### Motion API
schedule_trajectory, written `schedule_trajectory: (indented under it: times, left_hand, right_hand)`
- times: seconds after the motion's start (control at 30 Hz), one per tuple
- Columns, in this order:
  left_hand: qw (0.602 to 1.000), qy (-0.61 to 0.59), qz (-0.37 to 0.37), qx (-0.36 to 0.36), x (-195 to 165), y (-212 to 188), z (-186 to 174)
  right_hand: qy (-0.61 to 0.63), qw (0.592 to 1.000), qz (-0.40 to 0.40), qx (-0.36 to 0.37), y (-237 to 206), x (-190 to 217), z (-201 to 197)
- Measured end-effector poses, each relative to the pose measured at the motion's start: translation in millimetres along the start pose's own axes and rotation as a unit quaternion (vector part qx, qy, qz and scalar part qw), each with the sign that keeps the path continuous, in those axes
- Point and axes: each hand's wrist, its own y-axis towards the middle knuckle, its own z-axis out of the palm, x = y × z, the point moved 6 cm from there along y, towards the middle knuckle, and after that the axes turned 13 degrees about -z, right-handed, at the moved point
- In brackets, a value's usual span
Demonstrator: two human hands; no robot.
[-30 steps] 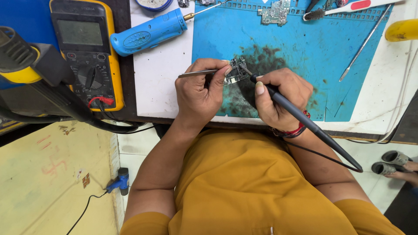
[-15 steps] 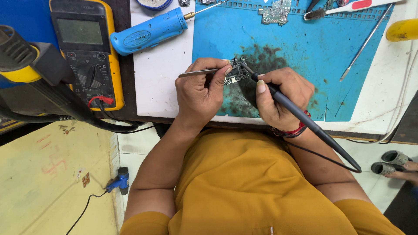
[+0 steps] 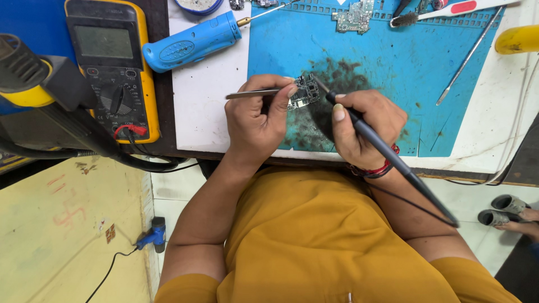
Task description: The person solders a disassembled phone motherboard at a workbench, holding the board steady with one hand while applying a soldering iron to its components. They reposition the board and continue soldering different points, with other phone boards and repair tools laid out on the mat.
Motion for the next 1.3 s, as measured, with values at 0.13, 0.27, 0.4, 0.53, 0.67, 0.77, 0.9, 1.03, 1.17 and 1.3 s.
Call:
schedule_trajectory:
  times: [0.13, 0.27, 0.4, 0.53, 0.67, 0.77, 0.9, 1.03, 1.17, 1.3]
  left_hand:
    - [0.998, -0.047, 0.015, -0.03, 2.8, -0.7, -4.1]
    - [0.998, -0.017, 0.03, -0.044, 2.0, -3.1, -4.5]
    - [0.999, -0.004, 0.034, -0.034, 0.4, -5.8, -3.3]
    - [0.999, -0.031, 0.017, -0.026, 1.8, -5.6, -2.8]
    - [0.998, -0.038, 0.015, -0.042, -0.3, -7.4, -8.9]
    - [0.997, 0.026, 0.041, -0.066, -6.2, -13.0, -21.5]
    - [0.988, 0.127, 0.049, -0.069, -7.7, -17.5, -35.6]
    - [0.99, 0.118, 0.072, -0.029, -7.6, -17.0, -41.5]
    - [1.0, 0.016, 0.016, -0.02, 1.0, -17.2, -36.4]
    - [0.99, -0.124, -0.061, 0.02, 11.8, -17.1, -6.7]
  right_hand:
    - [-0.016, 1.0, -0.021, 0.016, 7.1, 5.1, 3.4]
    - [-0.062, 0.995, -0.01, 0.072, 12.8, 7.6, 12.9]
    - [-0.052, 0.994, -0.019, 0.09, 15.3, 9.4, 15.7]
    - [-0.046, 0.996, -0.015, 0.077, 8.7, 5.5, 15.8]
    - [0.027, 0.999, 0.04, 0.003, -6.2, -7.6, 12.8]
    - [0.025, 0.998, 0.049, -0.04, -14.1, -13.0, 8.1]
    - [0.014, 0.999, 0.006, -0.041, -15.2, -9.5, 2.5]
    - [0.033, 0.999, 0.011, -0.035, -12.3, -8.6, 0.1]
    - [0.034, 0.999, 0.003, -0.009, -8.4, -7.9, 2.5]
    - [0.039, 0.999, -0.001, -0.019, -6.3, -7.2, 4.1]
